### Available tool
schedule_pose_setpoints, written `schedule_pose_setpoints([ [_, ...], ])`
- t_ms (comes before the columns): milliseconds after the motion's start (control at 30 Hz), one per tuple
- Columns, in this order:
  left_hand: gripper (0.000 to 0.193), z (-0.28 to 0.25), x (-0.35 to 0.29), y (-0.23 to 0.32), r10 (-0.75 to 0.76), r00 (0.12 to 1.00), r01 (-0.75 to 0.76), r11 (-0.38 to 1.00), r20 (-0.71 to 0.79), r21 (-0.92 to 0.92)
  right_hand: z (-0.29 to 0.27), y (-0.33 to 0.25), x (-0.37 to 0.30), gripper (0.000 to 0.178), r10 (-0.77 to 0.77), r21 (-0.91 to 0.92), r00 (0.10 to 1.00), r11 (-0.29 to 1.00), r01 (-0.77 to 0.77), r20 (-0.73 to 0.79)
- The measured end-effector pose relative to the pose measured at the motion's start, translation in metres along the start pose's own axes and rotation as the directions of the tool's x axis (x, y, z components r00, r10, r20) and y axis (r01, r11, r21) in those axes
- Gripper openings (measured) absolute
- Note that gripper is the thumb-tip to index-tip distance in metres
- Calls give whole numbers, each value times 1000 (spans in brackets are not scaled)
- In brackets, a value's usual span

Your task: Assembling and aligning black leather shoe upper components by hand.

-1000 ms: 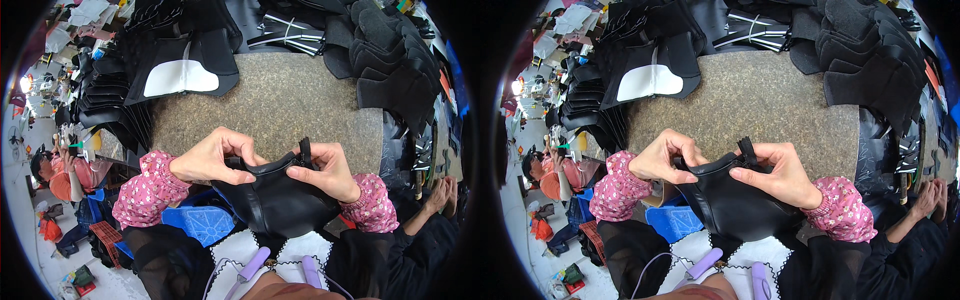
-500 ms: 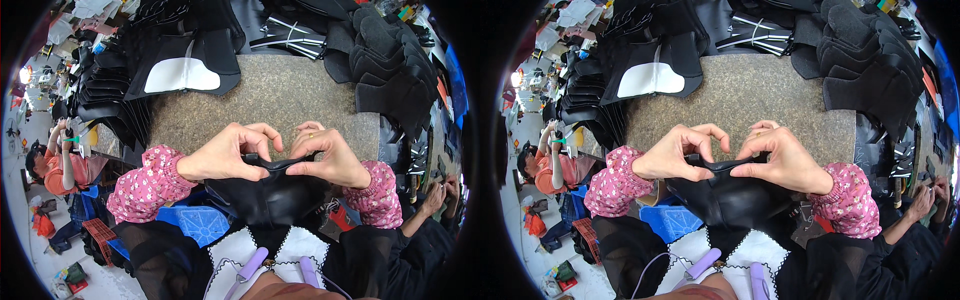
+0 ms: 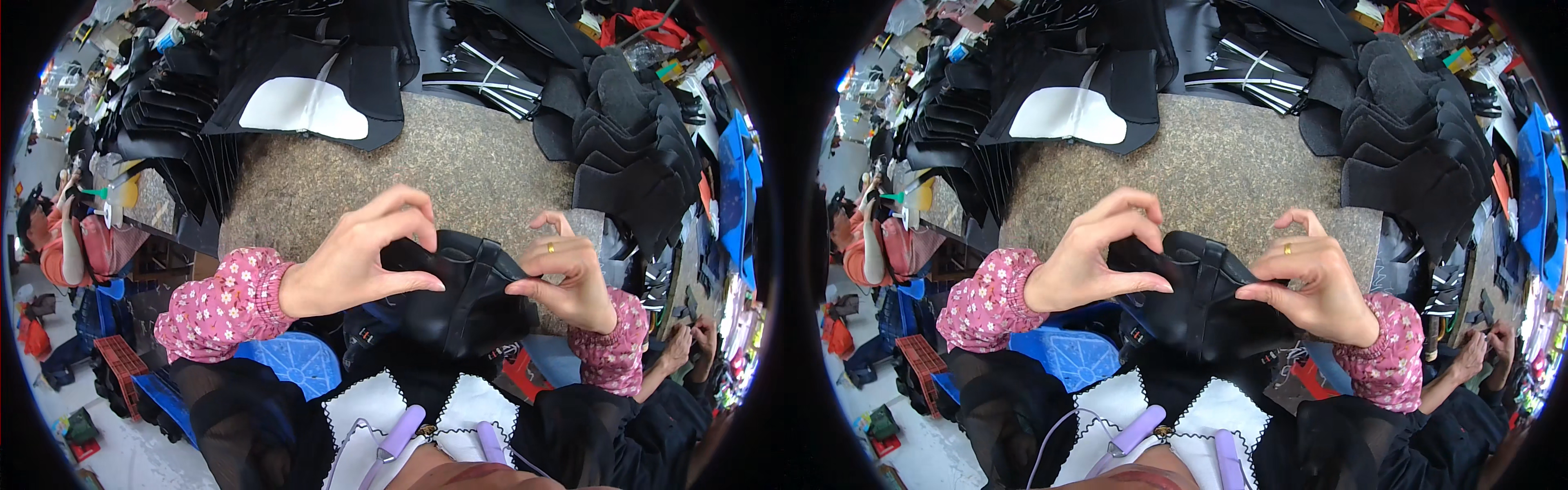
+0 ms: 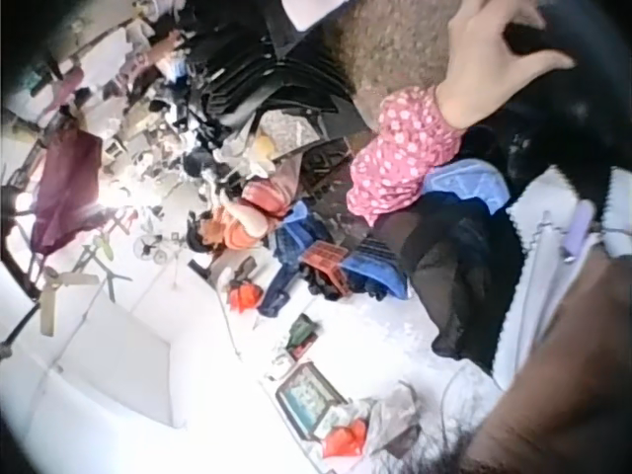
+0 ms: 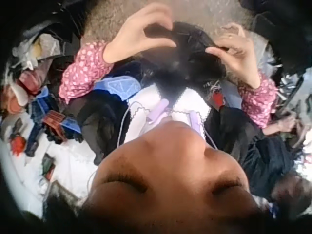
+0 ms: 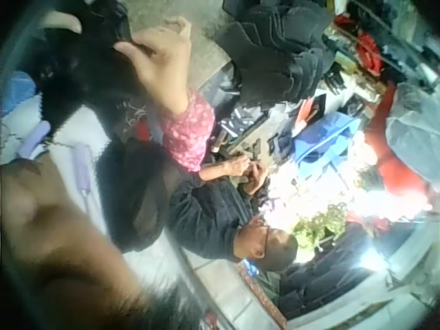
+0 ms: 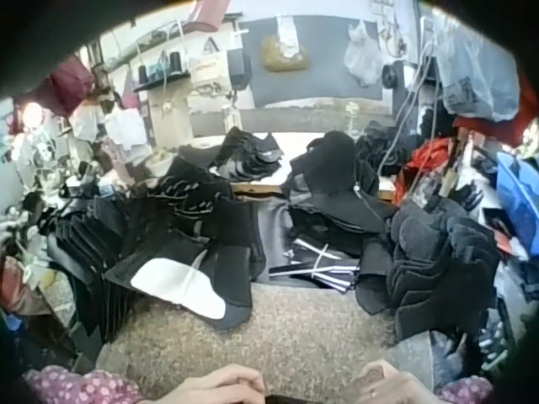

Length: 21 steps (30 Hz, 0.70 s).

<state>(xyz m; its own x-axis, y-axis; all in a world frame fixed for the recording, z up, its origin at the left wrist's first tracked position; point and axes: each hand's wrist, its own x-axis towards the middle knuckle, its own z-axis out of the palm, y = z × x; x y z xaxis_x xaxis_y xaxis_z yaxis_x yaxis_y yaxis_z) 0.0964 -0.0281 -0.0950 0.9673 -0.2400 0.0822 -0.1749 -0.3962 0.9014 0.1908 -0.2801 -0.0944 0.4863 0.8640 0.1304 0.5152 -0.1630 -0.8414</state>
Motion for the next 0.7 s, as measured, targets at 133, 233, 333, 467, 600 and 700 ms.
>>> schedule_pose_setpoints([
  [133,23,4,-5,0,10,998,-9,1000,65,-18,-1,-3,-2,18,-13,35,997,999,11,70],
  [233,21,8,-4,4,-8,991,16,998,137,-61,-8,-16,6,23,82,-87,951,995,-58,298],
  [333,18,8,-2,17,-21,986,36,996,166,-87,2,-25,18,27,222,-69,933,975,-211,283],
  [467,19,7,-7,13,-101,991,112,984,83,-139,4,-29,16,18,357,134,908,911,-390,218],
  [600,18,8,-8,6,-176,980,190,965,92,-179,12,-19,6,17,182,120,976,973,-195,116],
  [700,16,8,-5,3,-192,976,214,934,103,-286,13,-18,4,17,199,148,971,964,-219,134],
])
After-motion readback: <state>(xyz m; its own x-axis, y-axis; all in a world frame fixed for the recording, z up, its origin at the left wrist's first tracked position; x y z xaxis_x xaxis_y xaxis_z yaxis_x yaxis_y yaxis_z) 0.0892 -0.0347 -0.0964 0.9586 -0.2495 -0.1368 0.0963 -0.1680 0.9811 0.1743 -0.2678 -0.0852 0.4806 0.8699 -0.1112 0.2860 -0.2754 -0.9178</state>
